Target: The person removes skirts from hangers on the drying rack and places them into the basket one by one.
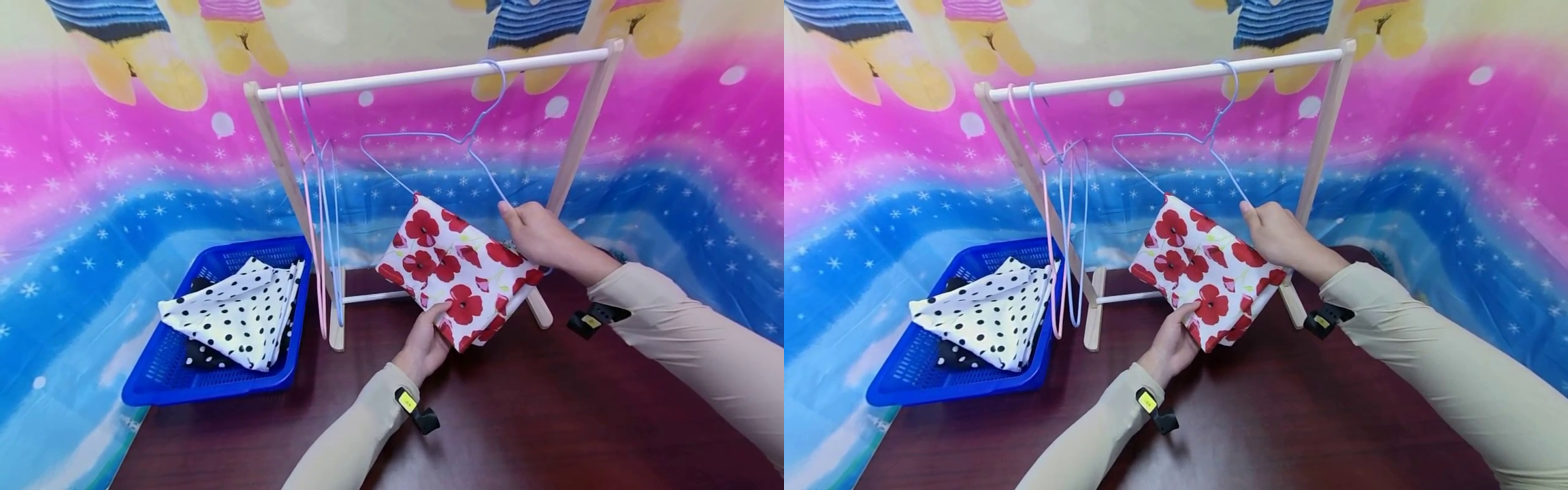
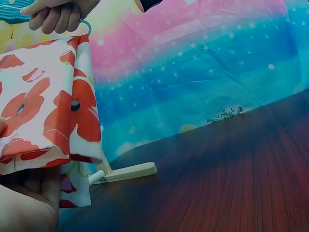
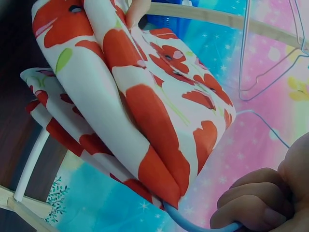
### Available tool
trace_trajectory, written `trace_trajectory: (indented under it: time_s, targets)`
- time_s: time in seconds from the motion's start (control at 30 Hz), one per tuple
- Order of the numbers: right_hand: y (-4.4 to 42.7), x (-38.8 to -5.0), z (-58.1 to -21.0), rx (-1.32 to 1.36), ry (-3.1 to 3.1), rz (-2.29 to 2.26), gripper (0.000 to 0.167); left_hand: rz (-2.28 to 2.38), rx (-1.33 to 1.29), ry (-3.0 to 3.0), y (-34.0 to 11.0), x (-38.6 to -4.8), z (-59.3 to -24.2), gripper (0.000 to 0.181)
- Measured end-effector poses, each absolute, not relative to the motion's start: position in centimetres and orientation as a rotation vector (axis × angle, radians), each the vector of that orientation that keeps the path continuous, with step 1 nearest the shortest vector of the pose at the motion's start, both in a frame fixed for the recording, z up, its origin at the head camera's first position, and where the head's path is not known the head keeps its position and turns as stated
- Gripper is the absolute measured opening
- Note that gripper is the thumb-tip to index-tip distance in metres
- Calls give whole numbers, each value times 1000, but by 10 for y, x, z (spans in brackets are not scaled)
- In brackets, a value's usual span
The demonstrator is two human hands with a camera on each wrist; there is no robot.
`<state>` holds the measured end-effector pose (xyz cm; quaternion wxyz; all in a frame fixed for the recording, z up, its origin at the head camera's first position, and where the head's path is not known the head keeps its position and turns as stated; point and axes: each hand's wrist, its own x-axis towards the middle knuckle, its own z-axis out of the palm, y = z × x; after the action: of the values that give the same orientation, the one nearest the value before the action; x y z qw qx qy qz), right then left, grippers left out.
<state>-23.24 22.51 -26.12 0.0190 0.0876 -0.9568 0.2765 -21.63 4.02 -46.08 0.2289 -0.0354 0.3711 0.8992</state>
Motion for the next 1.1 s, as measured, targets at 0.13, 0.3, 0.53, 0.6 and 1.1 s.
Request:
trace_trajectory:
  time_s: [0.13,0.3,0.53,0.6,1.1]
  targets:
    - [226,-233,-261,260,-2971,875,59,2490,-97,1022,38,-215,-459,35]
    - [229,-233,-261,260,-2983,890,62,2512,-90,982,32,-212,-456,38]
    - [231,-234,-258,248,-2993,891,64,2502,3,935,21,-213,-447,43]
    - [231,-234,-257,246,-2995,895,64,2507,39,931,18,-213,-445,45]
    - [229,-238,-253,240,-3026,852,65,2465,162,863,5,-207,-435,45]
